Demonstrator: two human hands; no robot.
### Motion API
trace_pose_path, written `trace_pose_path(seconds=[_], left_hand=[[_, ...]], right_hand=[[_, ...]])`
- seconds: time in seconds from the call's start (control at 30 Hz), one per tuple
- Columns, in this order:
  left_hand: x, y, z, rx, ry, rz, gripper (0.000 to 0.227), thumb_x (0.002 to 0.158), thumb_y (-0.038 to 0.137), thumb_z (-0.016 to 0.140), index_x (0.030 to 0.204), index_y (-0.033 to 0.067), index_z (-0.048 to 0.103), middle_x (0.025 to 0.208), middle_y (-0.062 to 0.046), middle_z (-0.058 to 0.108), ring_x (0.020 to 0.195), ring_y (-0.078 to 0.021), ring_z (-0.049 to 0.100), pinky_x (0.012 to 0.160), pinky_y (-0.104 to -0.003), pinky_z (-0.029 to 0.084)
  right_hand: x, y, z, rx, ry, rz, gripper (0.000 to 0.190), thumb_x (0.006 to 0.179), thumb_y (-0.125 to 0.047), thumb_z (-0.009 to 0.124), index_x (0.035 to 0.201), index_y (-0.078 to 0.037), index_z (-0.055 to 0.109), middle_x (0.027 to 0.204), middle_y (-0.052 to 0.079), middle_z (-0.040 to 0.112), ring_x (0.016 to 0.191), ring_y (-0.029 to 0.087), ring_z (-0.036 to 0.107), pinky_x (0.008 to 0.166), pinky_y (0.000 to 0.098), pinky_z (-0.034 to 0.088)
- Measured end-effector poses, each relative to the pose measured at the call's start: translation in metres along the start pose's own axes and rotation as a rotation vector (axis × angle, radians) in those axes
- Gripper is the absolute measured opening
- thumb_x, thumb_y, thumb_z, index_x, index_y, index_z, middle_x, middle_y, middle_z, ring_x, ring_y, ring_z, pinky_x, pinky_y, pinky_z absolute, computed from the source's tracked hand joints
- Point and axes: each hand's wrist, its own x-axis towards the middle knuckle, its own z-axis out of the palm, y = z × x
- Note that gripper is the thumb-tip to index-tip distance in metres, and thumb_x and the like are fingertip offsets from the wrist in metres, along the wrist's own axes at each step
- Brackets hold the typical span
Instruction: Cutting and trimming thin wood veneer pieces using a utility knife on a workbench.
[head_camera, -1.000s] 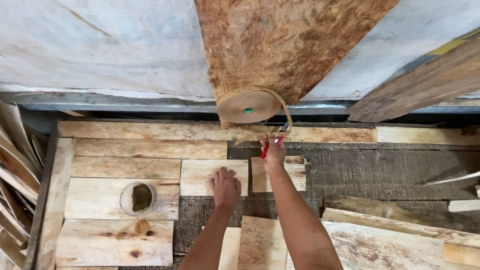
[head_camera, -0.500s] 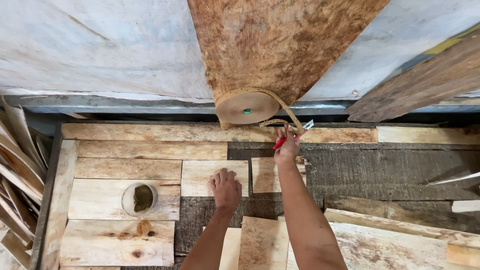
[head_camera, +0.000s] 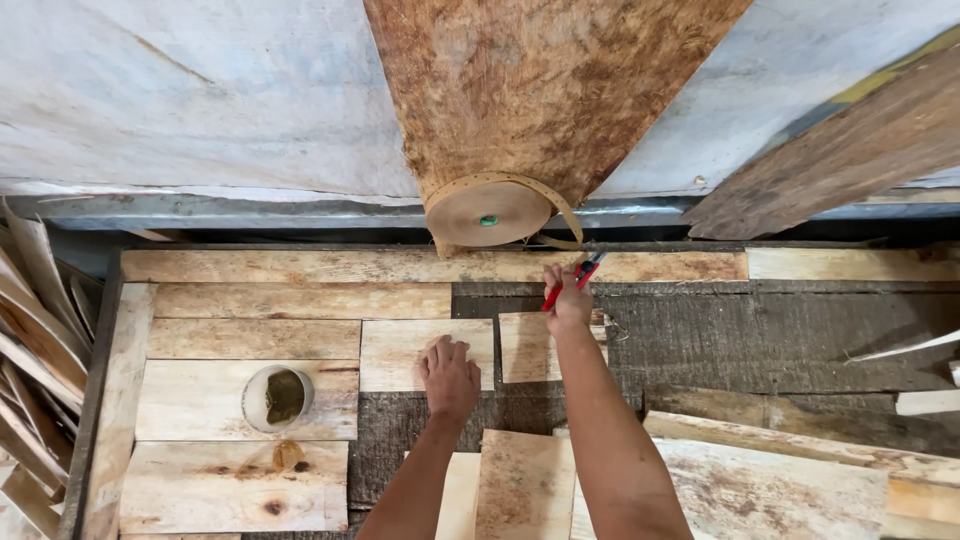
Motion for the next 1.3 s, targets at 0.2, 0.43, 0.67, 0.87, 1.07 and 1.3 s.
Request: trace_pose_path(seconds=[0.2, 0.43, 0.67, 0.87, 1.07, 1.3], left_hand=[[-0.006, -0.001, 0.001, -0.034, -0.020, -0.007, 0.040, 0.094, 0.021, 0.058, 0.132, 0.0076, 0.058, 0.148, -0.017, 0.041, 0.145, -0.0336, 0.033, 0.121, -0.054, 0.026], [-0.012, -0.008, 0.009, -0.071, 0.040, 0.068, 0.052, 0.090, 0.019, 0.064, 0.139, 0.0059, 0.054, 0.153, -0.019, 0.038, 0.148, -0.0365, 0.029, 0.123, -0.053, 0.022], [-0.015, -0.012, 0.009, -0.087, -0.022, 0.064, 0.063, 0.089, 0.014, 0.068, 0.147, 0.0057, 0.047, 0.160, -0.019, 0.030, 0.152, -0.0370, 0.022, 0.126, -0.051, 0.017], [-0.012, -0.016, 0.006, -0.098, -0.043, 0.068, 0.055, 0.093, 0.012, 0.065, 0.146, 0.0083, 0.051, 0.159, -0.016, 0.032, 0.151, -0.0339, 0.024, 0.126, -0.048, 0.020], [-0.014, -0.016, -0.001, -0.210, 0.009, 0.059, 0.047, 0.094, 0.011, 0.064, 0.140, 0.0082, 0.058, 0.155, -0.015, 0.040, 0.149, -0.0338, 0.032, 0.124, -0.047, 0.027], [-0.012, -0.020, 0.007, -0.258, 0.179, 0.090, 0.044, 0.096, 0.014, 0.060, 0.140, 0.0051, 0.059, 0.153, -0.017, 0.048, 0.148, -0.0344, 0.036, 0.122, -0.052, 0.028]], right_hand=[[-0.042, -0.010, -0.044, -0.304, 0.135, -0.103, 0.008, 0.101, -0.010, 0.064, 0.109, -0.009, 0.065, 0.087, 0.004, 0.067, 0.062, 0.012, 0.057, 0.051, 0.0271, 0.047], [-0.037, 0.007, -0.158, -0.858, 0.168, -0.589, 0.027, 0.089, -0.009, 0.077, 0.105, -0.002, 0.057, 0.097, 0.011, 0.064, 0.080, 0.023, 0.063, 0.069, 0.0399, 0.055], [-0.091, -0.016, -0.134, -1.406, 0.295, -0.444, 0.071, 0.075, -0.035, 0.097, 0.115, 0.003, 0.052, 0.109, 0.024, 0.064, 0.099, 0.039, 0.064, 0.087, 0.0537, 0.054], [-0.062, -0.015, -0.168, -1.105, 0.218, -0.203, 0.059, 0.076, -0.028, 0.092, 0.116, -0.001, 0.056, 0.103, 0.012, 0.069, 0.095, 0.029, 0.066, 0.089, 0.0446, 0.054], [-0.099, -0.056, -0.170, -0.729, 0.093, 0.126, 0.022, 0.094, -0.025, 0.074, 0.098, -0.004, 0.067, 0.079, 0.003, 0.066, 0.069, 0.014, 0.055, 0.061, 0.0324, 0.045], [-0.119, -0.057, -0.175, -0.352, 0.028, 0.178, 0.015, 0.099, -0.017, 0.069, 0.094, -0.004, 0.064, 0.077, 0.003, 0.060, 0.061, 0.013, 0.052, 0.049, 0.0278, 0.041]])
